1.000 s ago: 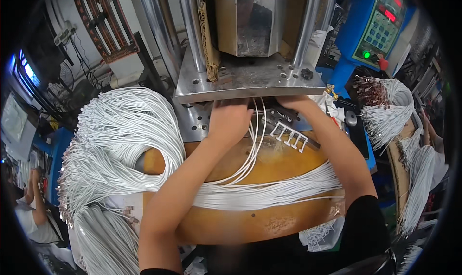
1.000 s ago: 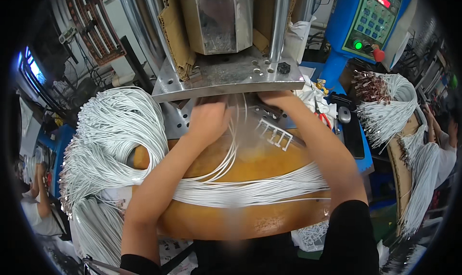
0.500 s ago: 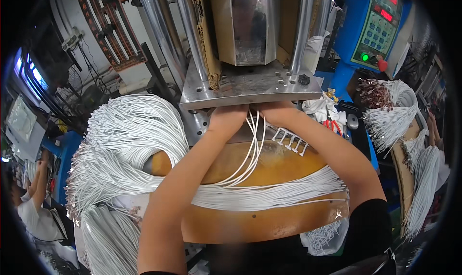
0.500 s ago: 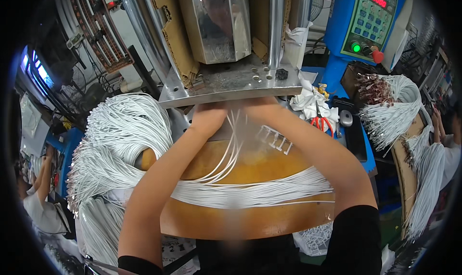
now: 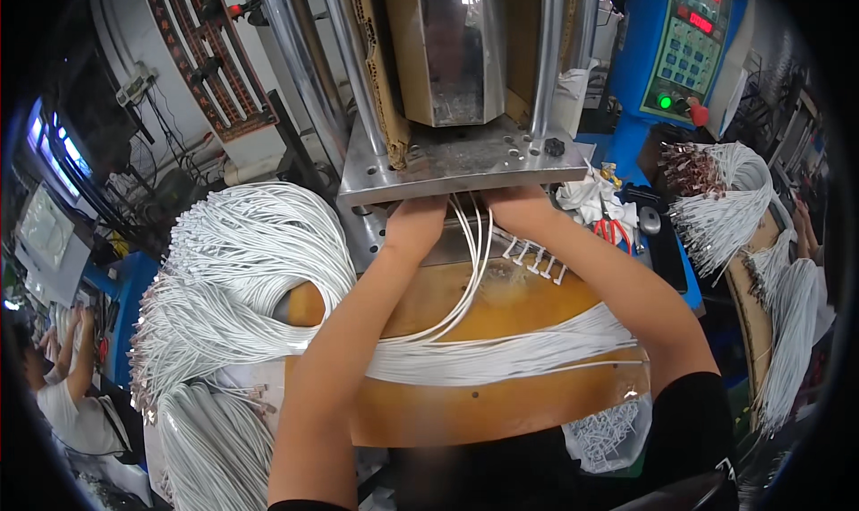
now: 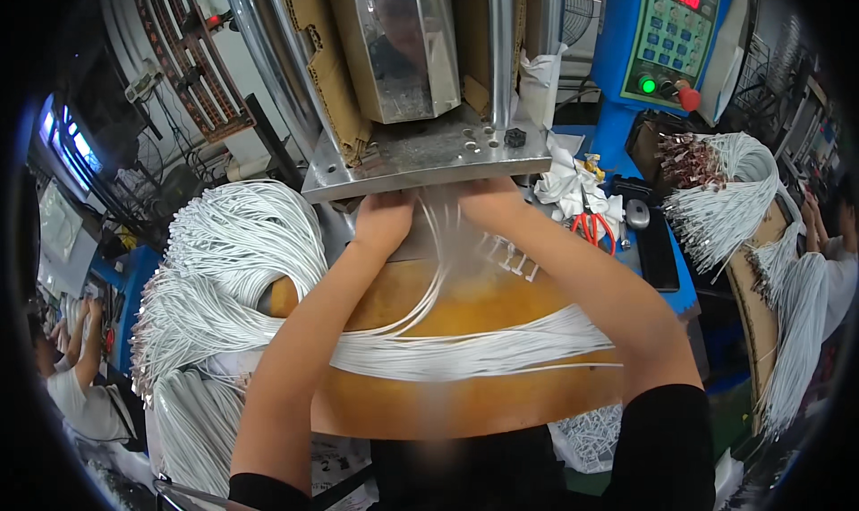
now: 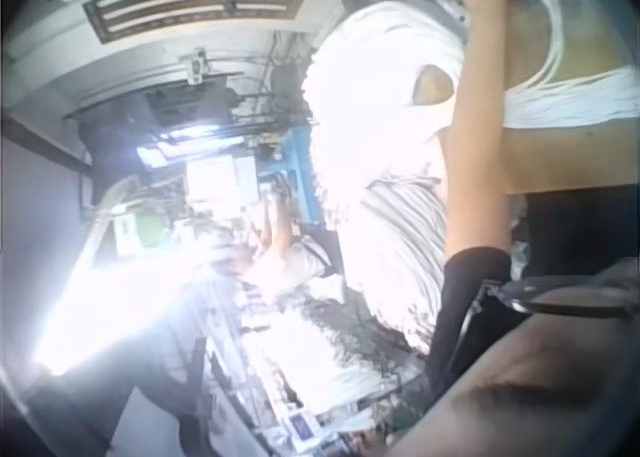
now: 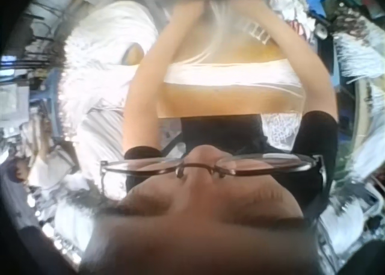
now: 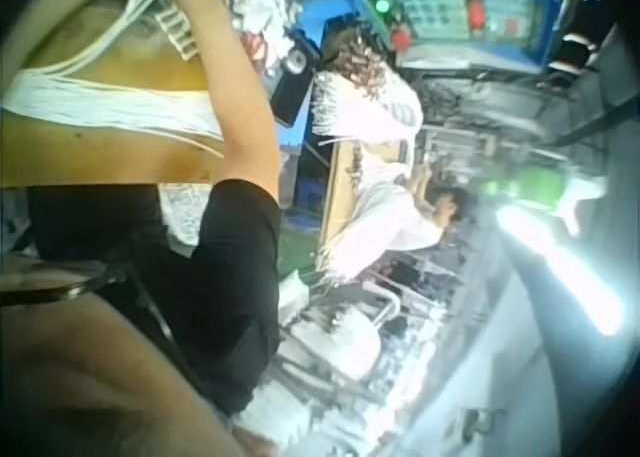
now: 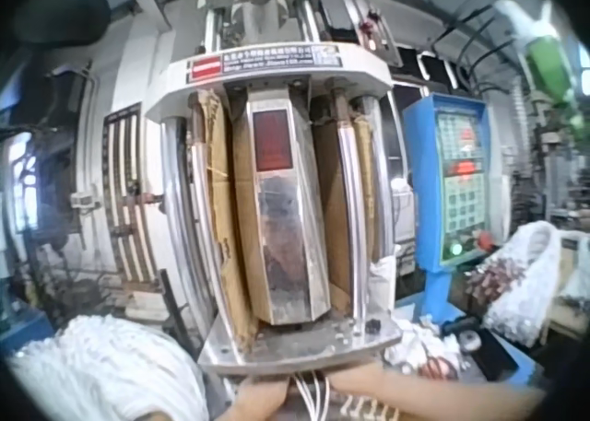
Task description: The person aligns cable ends into a metal fixture by hand, loads them into a press machine, and removes the processed cables.
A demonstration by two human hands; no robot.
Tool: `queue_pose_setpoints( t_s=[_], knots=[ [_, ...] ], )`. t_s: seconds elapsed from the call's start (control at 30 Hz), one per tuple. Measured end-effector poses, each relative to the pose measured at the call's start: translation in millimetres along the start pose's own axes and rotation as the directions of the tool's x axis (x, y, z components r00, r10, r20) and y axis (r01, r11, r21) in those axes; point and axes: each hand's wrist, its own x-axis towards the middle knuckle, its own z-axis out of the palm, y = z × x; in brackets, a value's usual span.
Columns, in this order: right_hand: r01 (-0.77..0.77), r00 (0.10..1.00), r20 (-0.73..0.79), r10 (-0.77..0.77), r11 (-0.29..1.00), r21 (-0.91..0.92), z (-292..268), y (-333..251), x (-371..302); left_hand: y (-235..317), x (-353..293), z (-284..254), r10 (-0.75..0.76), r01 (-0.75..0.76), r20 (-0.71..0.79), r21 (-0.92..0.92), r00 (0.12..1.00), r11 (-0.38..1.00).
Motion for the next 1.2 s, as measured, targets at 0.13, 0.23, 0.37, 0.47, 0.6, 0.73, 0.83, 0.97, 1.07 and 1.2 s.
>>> queue_pose_setpoints(
  t_s=[0.13,0.23,0.37,0.47,0.6,0.73,0.83,0.97,1.07,1.2],
  knots=[
    [0.077,0.993,-0.09,-0.079,0.997,-0.028,-9,2,-5,6,-5,-23,-0.024,0.023,0.01,0.02,1.0,1.0],
    [-0.046,0.979,0.197,0.043,0.999,0.013,-39,-22,-26,5,-36,-48,-0.07,0.104,0.152,-0.223,0.986,0.969],
    [-0.203,0.928,0.362,0.086,0.932,0.299,-135,-88,-134,-1,-140,-123,0.147,-0.123,-0.008,-0.592,0.989,0.796],
    [-0.213,0.89,0.453,0.047,0.923,0.322,-200,-123,-202,-13,-216,-177,0.265,-0.202,0.007,-0.629,0.964,0.751],
    [-0.197,0.848,0.515,0.123,0.976,0.091,-212,-139,-222,-7,-266,-181,0.33,-0.133,0.217,-0.617,0.919,0.775],
    [-0.156,0.854,0.497,0.152,0.987,-0.033,-206,-141,-227,-1,-271,-172,0.34,-0.2,0.295,-0.415,0.893,0.887],
    [-0.176,0.844,0.508,0.173,0.983,-0.042,-204,-144,-223,-4,-275,-173,0.31,-0.178,0.282,-0.41,0.908,0.894],
    [-0.228,0.85,0.486,0.203,0.974,-0.007,-202,-151,-227,-7,-279,-177,0.316,-0.177,0.278,-0.429,0.907,0.886],
    [-0.199,0.854,0.487,0.185,0.98,-0.024,-201,-152,-228,-7,-282,-175,0.315,-0.189,0.224,-0.448,0.922,0.874],
    [-0.195,0.85,0.494,0.185,0.98,-0.032,-201,-151,-230,-6,-284,-177,0.307,-0.195,0.211,-0.429,0.928,0.882]
  ],
)
